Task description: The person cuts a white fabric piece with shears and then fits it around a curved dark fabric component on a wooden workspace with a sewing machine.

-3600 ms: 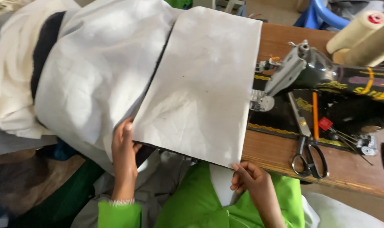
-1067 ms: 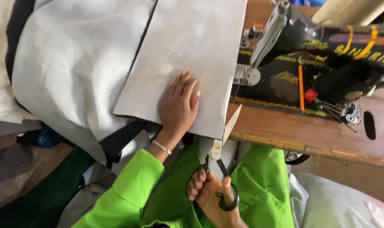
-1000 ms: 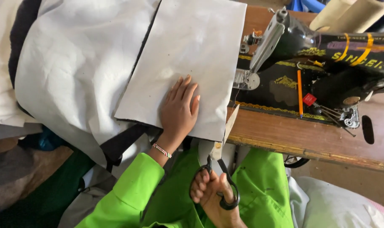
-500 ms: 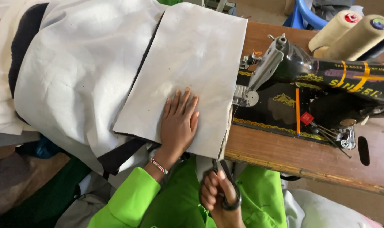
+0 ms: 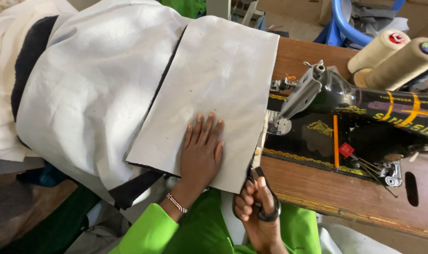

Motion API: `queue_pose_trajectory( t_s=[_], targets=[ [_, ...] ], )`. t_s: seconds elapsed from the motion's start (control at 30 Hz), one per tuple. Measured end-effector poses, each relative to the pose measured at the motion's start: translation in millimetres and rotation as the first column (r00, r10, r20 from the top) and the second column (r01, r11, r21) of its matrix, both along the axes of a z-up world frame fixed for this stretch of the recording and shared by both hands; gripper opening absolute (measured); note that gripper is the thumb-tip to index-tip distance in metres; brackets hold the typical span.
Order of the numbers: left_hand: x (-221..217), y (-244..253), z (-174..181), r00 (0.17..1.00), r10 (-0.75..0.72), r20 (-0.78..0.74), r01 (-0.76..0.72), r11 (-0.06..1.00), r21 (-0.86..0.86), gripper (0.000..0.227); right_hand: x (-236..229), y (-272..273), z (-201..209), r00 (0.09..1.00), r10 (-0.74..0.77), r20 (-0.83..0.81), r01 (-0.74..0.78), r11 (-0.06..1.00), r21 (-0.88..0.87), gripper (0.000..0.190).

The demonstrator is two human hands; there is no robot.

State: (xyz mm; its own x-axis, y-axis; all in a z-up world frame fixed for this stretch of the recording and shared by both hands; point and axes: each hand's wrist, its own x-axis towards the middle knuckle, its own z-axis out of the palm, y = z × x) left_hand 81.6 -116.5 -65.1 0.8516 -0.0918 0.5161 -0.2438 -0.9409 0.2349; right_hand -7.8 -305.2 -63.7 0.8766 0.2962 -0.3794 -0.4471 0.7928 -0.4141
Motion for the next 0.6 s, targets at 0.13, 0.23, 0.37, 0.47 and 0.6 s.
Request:
queue_pose_trajectory(
  t_s=[0.13,0.23,0.37,0.47,0.6],
  targets=[
    [0,1,-1,1.000,0.006,-0.017,-0.005,1.000,0.020,0.053,3,-1,7,1.000,0.009,0.013,-0.009,1.000,0.023,0.042],
    [15,10,-1,0.999,-0.026,-0.045,0.027,1.000,0.014,0.053,14,-5,7,0.992,0.113,0.056,-0.115,0.993,0.029,0.059],
    [108,34,56,0.790,-0.107,-0.603,0.287,0.935,0.209,0.051,24,-16,-1,0.992,0.113,0.051,-0.113,0.994,-0.002,0.062],
    [220,55,87,0.573,0.117,-0.811,0.097,0.973,0.209,0.050,26,-22,-14,0.993,0.113,0.018,-0.113,0.993,-0.036,0.061],
    [352,105,15,0.815,0.474,-0.334,-0.478,0.875,0.076,0.044,23,-21,-21,0.993,0.108,-0.038,-0.110,0.993,-0.040,0.063]
  ],
)
